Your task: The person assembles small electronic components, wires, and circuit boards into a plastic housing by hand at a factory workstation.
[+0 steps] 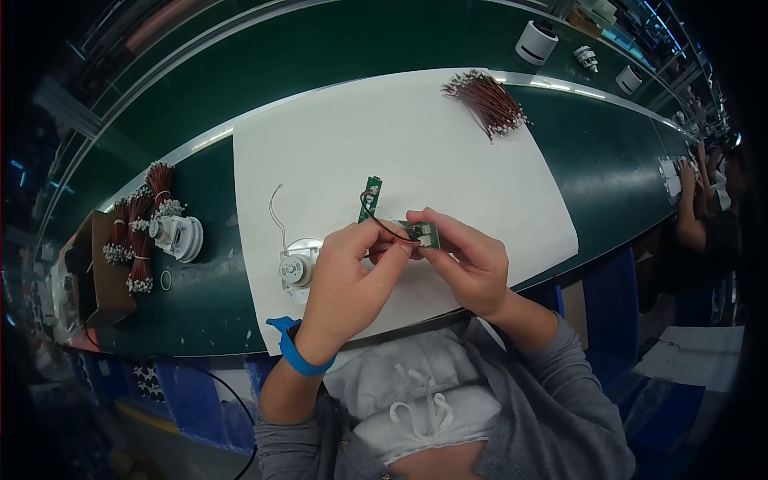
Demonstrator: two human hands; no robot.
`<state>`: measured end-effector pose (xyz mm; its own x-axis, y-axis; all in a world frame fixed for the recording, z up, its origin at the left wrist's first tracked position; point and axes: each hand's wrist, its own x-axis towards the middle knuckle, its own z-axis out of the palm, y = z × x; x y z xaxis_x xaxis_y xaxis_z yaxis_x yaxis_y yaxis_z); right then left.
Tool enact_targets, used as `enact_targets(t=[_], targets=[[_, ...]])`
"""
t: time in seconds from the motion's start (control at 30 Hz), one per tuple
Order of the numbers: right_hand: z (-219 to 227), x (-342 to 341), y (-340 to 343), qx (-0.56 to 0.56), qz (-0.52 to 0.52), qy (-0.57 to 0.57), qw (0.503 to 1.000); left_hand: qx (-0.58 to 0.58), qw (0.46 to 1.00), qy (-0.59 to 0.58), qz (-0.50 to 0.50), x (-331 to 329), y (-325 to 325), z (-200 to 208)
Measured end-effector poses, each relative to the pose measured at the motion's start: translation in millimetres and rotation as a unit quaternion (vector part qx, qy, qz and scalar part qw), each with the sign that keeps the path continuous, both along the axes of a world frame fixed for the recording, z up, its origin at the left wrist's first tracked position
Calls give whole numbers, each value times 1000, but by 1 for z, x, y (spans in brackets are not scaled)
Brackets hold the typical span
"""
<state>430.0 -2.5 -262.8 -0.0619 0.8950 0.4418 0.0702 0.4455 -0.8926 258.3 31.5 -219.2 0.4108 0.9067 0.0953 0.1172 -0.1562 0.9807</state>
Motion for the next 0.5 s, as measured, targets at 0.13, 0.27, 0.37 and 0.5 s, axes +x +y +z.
enact_targets(t=[0.13, 0.27, 0.37, 0.5], targets=[[4, 4, -1, 32, -18, -44, 998, -12, 1000, -8, 3, 3, -2, 2], [3, 7, -1, 38, -26, -46, 998, -8, 1000, 8, 6, 5, -2, 2], [7, 10, 4, 65, -27, -100, 993, -22, 999, 13, 18, 5, -3, 3], [9, 14, 5, 58, -26, -108, 992, -15, 999, 30, 13, 4, -3, 2]])
